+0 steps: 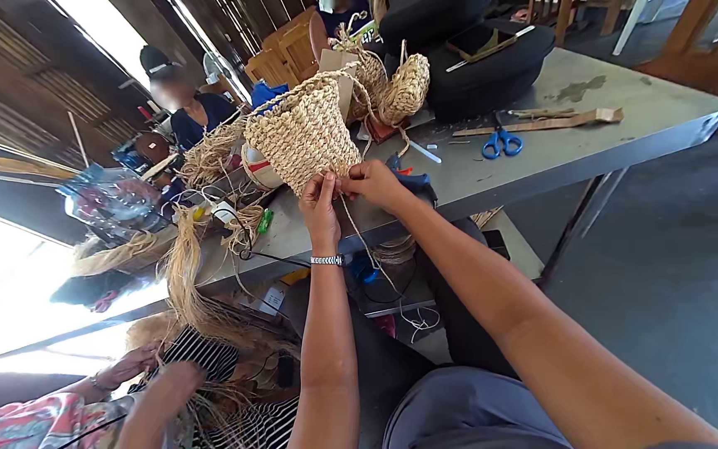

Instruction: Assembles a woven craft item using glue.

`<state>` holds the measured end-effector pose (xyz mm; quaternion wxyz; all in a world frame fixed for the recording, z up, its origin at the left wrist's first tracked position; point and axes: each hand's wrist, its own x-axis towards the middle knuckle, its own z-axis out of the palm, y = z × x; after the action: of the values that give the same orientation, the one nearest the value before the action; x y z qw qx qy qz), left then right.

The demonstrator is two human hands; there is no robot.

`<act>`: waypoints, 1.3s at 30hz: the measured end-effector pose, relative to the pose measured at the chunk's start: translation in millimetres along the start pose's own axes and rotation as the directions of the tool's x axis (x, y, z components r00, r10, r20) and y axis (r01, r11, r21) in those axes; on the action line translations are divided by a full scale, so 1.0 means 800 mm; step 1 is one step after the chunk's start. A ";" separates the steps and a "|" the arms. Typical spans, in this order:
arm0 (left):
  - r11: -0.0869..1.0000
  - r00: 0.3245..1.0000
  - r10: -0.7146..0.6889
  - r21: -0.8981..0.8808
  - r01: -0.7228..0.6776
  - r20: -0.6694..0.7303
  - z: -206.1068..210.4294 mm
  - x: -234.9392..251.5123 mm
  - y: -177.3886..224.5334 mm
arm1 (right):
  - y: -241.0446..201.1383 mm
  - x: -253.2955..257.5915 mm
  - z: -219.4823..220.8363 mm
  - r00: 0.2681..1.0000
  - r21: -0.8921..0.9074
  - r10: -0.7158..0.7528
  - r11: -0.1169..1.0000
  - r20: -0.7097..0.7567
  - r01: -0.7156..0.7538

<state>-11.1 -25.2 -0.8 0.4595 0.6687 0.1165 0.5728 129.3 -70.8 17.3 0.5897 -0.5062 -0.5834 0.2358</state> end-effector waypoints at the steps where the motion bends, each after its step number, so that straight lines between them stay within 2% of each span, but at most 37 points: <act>1: 0.999 0.999 0.033 0.009 -0.033 0.008 -0.003 0.001 -0.010 | 0.001 0.000 0.000 1.000 -0.003 -0.003 1.000 0.000 0.003; 6: 0.990 0.996 0.092 0.106 -0.091 -0.006 -0.003 0.004 -0.017 | 0.001 -0.001 0.000 1.000 -0.023 -0.011 1.000 -0.011 0.011; 9: 0.985 0.990 0.112 0.140 -0.098 -0.091 0.001 0.019 -0.019 | 0.000 0.000 0.000 1.000 -0.044 -0.002 0.999 -0.008 0.001; 12: 0.977 0.994 0.095 0.194 -0.084 -0.048 -0.001 0.005 -0.016 | 0.002 0.000 0.000 1.000 -0.044 0.006 0.999 -0.014 -0.007; 17: 0.994 0.999 0.028 0.108 -0.026 -0.018 -0.002 0.004 -0.014 | 0.002 0.000 -0.001 1.000 -0.051 0.013 0.999 -0.005 -0.013; 20: 0.998 0.998 -0.003 -0.064 -0.002 -0.069 -0.002 0.021 -0.021 | 0.002 0.001 0.000 1.000 -0.053 0.006 0.999 -0.003 -0.006; 22: 0.993 0.999 -0.008 -0.121 0.002 -0.051 -0.005 0.016 -0.017 | 0.002 -0.001 0.001 1.000 -0.039 -0.014 0.999 -0.006 0.013; 25: 0.993 0.999 -0.035 -0.114 0.032 -0.021 -0.010 0.003 -0.010 | 0.002 -0.001 0.001 1.000 -0.025 -0.020 0.999 0.006 0.020; 29: 0.987 0.993 -0.059 -0.155 0.043 -0.099 -0.010 0.020 -0.020 | 0.001 0.000 0.000 0.999 -0.060 -0.005 0.998 0.031 0.007; 31: 0.991 0.994 -0.038 -0.133 0.024 -0.101 -0.009 0.020 -0.020 | 0.002 0.001 0.000 0.999 -0.081 -0.020 0.996 0.044 0.024; 35: 0.999 0.999 0.042 -0.035 -0.042 -0.015 -0.013 0.004 -0.014 | 0.004 0.000 -0.001 0.996 -0.088 -0.067 0.993 0.057 0.072; 39: 0.996 0.998 0.027 -0.080 -0.032 -0.060 -0.009 0.022 -0.022 | 0.004 0.000 -0.003 0.997 -0.080 -0.060 0.995 0.056 0.065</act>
<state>-5.6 -0.1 -2.5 0.4740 0.6341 0.0970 0.6032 132.4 -69.9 14.9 0.5598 -0.5050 -0.6237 0.2065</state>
